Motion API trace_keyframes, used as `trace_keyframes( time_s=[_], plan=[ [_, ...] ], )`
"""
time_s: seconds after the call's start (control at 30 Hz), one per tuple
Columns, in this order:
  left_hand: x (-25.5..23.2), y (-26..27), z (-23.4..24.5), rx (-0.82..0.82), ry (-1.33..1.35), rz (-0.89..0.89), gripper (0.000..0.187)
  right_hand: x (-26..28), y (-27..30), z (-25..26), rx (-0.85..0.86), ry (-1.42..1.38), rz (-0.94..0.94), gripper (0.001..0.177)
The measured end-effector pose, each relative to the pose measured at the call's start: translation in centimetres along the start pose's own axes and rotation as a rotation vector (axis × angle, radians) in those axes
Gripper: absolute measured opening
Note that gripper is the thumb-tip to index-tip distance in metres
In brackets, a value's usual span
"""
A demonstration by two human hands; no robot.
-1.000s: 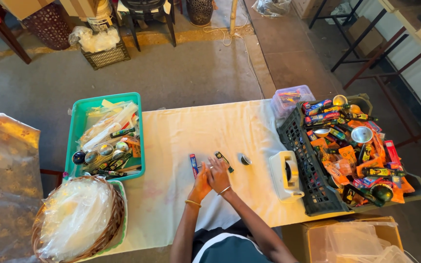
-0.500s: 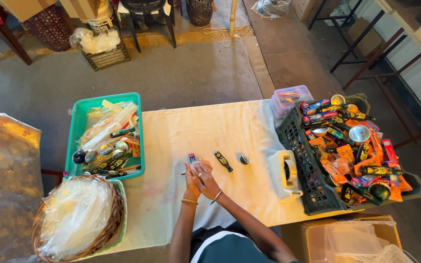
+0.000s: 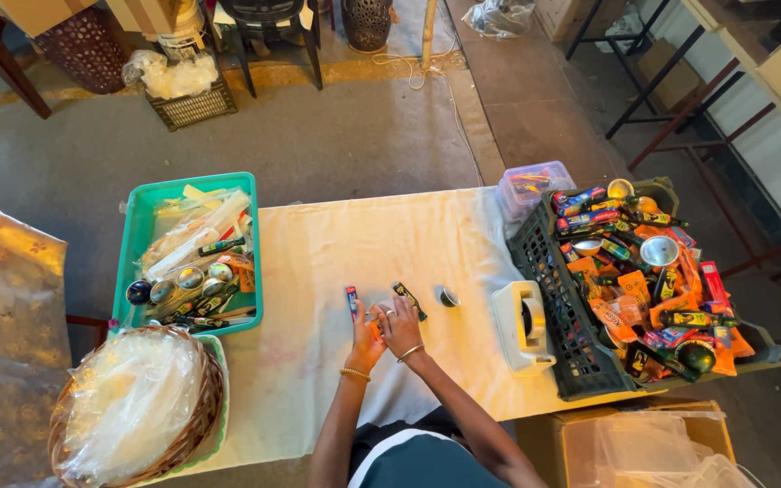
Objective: Sorting various small consumer products and packing some into plastic containers.
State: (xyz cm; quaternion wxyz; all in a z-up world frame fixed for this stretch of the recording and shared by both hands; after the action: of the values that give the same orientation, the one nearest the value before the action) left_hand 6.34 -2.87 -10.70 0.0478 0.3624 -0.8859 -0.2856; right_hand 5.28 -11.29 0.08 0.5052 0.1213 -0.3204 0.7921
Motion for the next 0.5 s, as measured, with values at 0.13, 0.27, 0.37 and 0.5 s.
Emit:
trace_keyframes(
  time_s=[0.13, 0.27, 0.37, 0.5],
  plan=[
    [-1.0, -2.0, 1.5, 0.798, 0.197, -0.097, 0.074, 0.0, 0.8, -2.6, -0.019, 0.023, 0.150, 0.040],
    [-1.9, 5.0, -4.5, -0.044, -0.066, -0.294, 0.082, 4.0, 0.6, -1.8, 0.023, -0.279, 0.210, 0.039],
    [-1.8, 4.0, -2.2, -0.142, 0.067, -0.253, 0.055, 4.6, 0.7, -2.1, 0.055, -0.413, 0.148, 0.040],
    [-1.2, 1.1, -0.5, 0.228, 0.035, -0.193, 0.065, 3.8, 1.0, -0.6, -0.053, -0.064, 0.246, 0.040]
  ],
)
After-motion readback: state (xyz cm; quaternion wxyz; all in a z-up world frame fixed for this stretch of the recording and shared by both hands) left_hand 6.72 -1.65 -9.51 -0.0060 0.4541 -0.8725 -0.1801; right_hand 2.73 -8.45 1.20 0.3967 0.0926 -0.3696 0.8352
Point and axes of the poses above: each hand's wrist, its own y-axis away from the middle knuckle, its own z-axis out of the back of the hand, x = y × z, the point moved 6 cm from there along -y, towards the middle knuckle, and after that the axes turned 12 degrees about z, right-handed, at the moved point
